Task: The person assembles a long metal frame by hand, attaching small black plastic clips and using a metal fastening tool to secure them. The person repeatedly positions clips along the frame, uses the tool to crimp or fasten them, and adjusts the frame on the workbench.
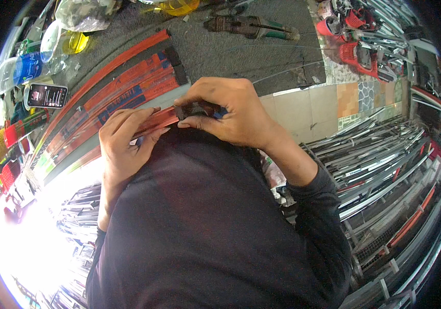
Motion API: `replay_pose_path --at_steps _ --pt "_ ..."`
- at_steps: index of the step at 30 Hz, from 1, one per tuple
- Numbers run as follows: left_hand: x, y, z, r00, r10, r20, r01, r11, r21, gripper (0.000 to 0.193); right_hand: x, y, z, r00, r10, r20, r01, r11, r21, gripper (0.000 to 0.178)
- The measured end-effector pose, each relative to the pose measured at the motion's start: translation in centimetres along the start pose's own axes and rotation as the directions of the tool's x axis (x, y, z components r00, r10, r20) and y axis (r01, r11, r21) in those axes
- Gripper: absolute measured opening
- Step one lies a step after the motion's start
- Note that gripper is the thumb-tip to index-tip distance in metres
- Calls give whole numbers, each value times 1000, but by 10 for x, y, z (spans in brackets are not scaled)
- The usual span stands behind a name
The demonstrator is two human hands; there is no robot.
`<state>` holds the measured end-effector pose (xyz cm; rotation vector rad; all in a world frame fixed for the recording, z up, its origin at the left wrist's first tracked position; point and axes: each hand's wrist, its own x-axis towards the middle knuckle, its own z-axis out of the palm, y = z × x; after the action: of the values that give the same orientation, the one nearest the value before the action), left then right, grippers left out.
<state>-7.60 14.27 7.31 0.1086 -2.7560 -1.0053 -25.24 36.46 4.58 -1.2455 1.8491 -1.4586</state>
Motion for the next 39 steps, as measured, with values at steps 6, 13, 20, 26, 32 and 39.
replay_pose_path --at_steps 6,13,20,26,32,39 --pt "2 6 -6 998 -39 43 39 999 7 46 -2 4 4 999 30 -34 -26 993 118 39" --pt "0 7 -10 995 27 101 -33 998 61 44 -1 8 1 994 -112 -14 113 990 83 40" --pt "-3 5 -8 994 64 87 -71 994 81 43 -4 -1 -2 991 -131 37 130 991 15 39" --pt "-5 6 -9 990 80 113 -85 996 38 42 -5 -7 -6 987 -143 76 145 989 -10 39" --pt "-4 11 -11 991 94 98 -97 995 33 41 1 -11 -7 961 -272 51 276 953 -121 42" --pt "-8 15 -15 990 50 130 -52 999 11 42 2 -13 -8 974 -210 84 211 977 -8 43"
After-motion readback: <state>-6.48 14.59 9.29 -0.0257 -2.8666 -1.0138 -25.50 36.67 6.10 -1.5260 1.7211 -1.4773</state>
